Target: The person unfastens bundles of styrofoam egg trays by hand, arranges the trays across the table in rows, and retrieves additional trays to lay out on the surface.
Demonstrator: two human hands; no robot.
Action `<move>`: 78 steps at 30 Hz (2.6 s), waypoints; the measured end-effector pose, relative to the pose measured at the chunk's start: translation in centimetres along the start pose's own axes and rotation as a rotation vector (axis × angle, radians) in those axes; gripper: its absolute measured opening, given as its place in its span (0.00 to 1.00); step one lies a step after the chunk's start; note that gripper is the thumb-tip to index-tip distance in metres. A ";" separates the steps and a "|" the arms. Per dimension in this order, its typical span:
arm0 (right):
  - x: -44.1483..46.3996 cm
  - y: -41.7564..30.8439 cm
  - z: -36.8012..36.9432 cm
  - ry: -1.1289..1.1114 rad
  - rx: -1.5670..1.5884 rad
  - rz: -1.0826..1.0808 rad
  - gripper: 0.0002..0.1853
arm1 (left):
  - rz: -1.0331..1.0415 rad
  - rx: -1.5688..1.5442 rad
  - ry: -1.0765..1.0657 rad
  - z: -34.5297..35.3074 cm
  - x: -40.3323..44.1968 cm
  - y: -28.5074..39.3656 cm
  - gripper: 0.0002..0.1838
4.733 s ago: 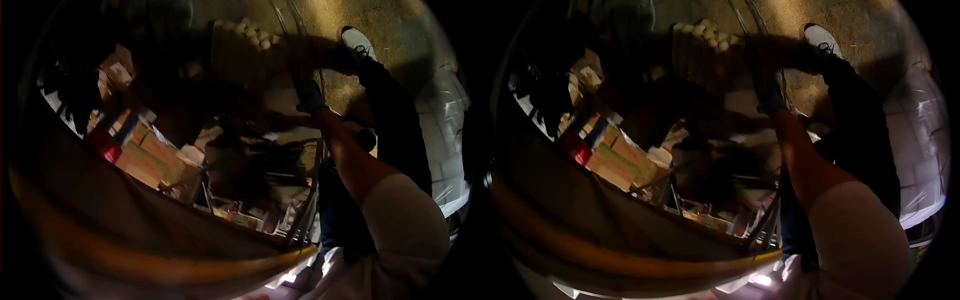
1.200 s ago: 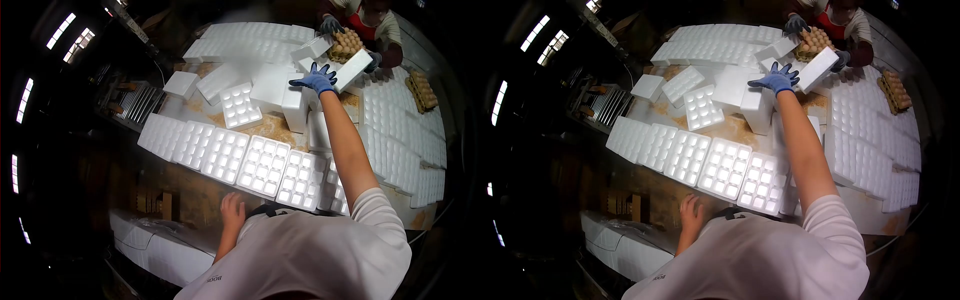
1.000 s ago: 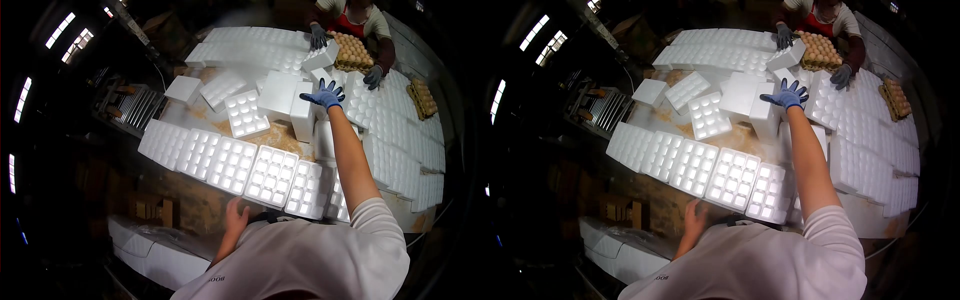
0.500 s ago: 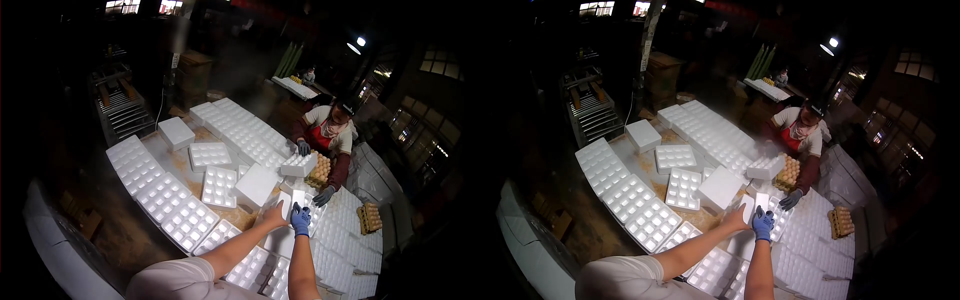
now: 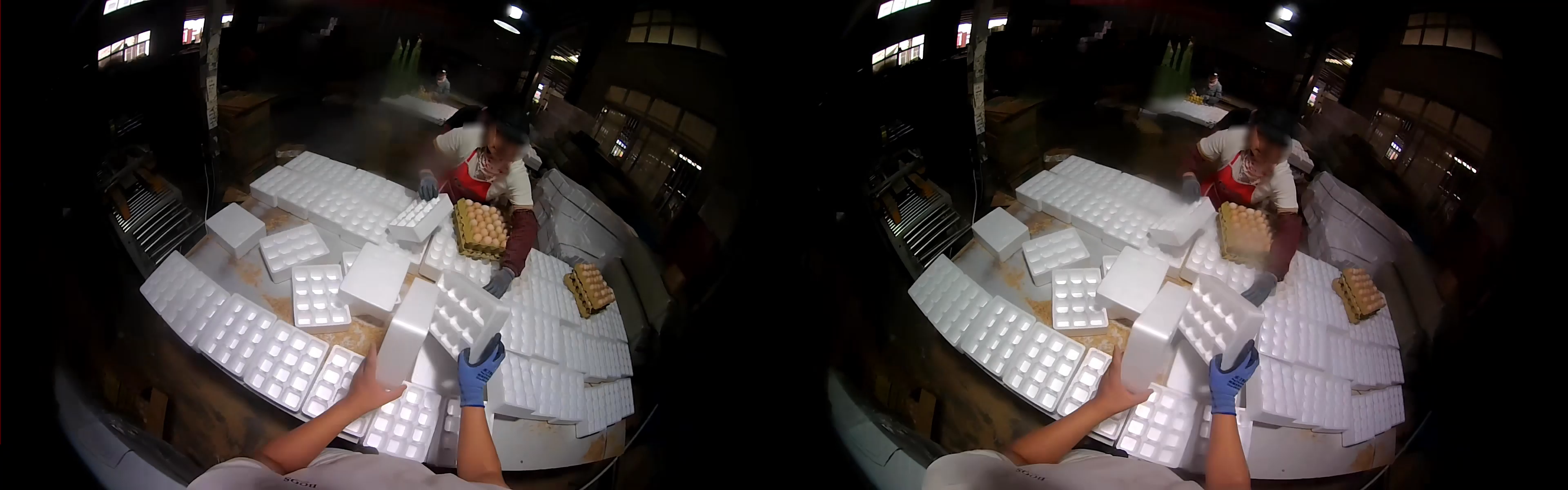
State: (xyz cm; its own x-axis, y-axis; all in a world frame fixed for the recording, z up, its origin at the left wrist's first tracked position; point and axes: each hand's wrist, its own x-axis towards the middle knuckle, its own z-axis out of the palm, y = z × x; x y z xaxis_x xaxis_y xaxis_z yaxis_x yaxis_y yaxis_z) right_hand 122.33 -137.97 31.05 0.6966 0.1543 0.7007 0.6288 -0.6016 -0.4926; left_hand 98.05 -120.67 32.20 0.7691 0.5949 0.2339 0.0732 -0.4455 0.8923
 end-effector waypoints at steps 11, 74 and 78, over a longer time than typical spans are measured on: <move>-23.7 17.2 -23.7 0.530 0.439 0.783 0.31 | 0.058 0.025 0.135 -6.1 -14.4 -2.2 0.73; -12.7 40.5 -44.3 -0.461 1.235 1.187 0.37 | 0.406 0.732 -0.908 33.5 -19.1 8.3 0.20; -12.4 36.1 -37.4 -0.655 1.121 0.992 0.32 | 0.451 0.768 -0.918 33.6 -19.6 8.4 0.17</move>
State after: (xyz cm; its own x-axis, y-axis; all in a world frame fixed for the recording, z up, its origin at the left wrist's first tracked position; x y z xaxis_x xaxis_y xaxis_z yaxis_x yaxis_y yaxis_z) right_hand 123.44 -190.93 23.87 0.7929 0.5396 -0.2831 -0.4108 0.1301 -0.9024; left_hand 104.93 -158.55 22.09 0.9531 -0.2507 -0.1694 -0.1972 -0.9393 0.2808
